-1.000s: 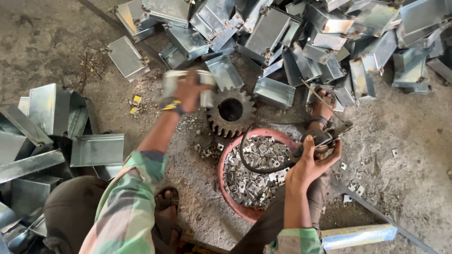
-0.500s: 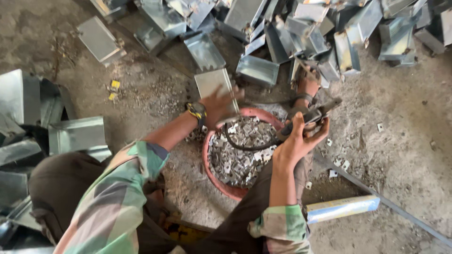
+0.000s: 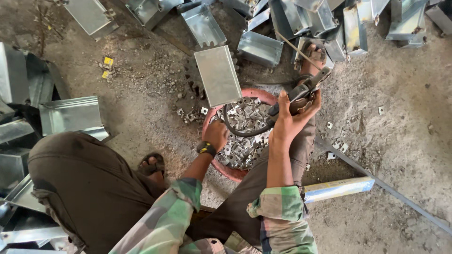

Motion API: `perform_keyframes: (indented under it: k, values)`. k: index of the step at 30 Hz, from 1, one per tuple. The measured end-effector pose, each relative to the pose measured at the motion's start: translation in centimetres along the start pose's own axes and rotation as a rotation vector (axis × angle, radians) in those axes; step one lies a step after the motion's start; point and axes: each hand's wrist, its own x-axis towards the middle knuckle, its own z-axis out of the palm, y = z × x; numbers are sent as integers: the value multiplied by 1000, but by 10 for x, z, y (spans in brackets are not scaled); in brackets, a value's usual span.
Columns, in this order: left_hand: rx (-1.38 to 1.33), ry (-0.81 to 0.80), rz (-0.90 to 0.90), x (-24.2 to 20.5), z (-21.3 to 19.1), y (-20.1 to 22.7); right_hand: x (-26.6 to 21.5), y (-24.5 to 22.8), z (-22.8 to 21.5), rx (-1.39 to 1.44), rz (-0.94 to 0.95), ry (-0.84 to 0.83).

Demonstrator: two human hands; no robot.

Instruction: The person welds the edges of small metal boxes. They pick up a box, hold it against a grounding clamp or workspace, and use a welding torch to join the seams, repeating the process for multiple boxes.

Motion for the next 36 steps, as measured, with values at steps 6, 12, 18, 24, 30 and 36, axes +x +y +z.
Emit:
perform_keyframes:
  k: [6, 12, 18, 24, 30, 36]
  values:
    - [10, 53, 138, 15, 39, 56, 4, 1, -3, 21, -45, 75]
    - [78, 30, 157, 22, 50, 78, 12, -3, -6, 21, -15, 149]
    - [-95, -186, -9, 9, 62, 66, 9, 0, -5, -12, -62, 109]
    - [-397, 690, -361, -7, -7, 12, 4, 6, 1, 37, -21, 39]
    - [-872, 843, -428, 87, -111, -39, -8, 18, 11, -287, -67, -80]
    - [-482, 623, -21, 171, -164, -45, -20, 21, 37, -504, -45, -114]
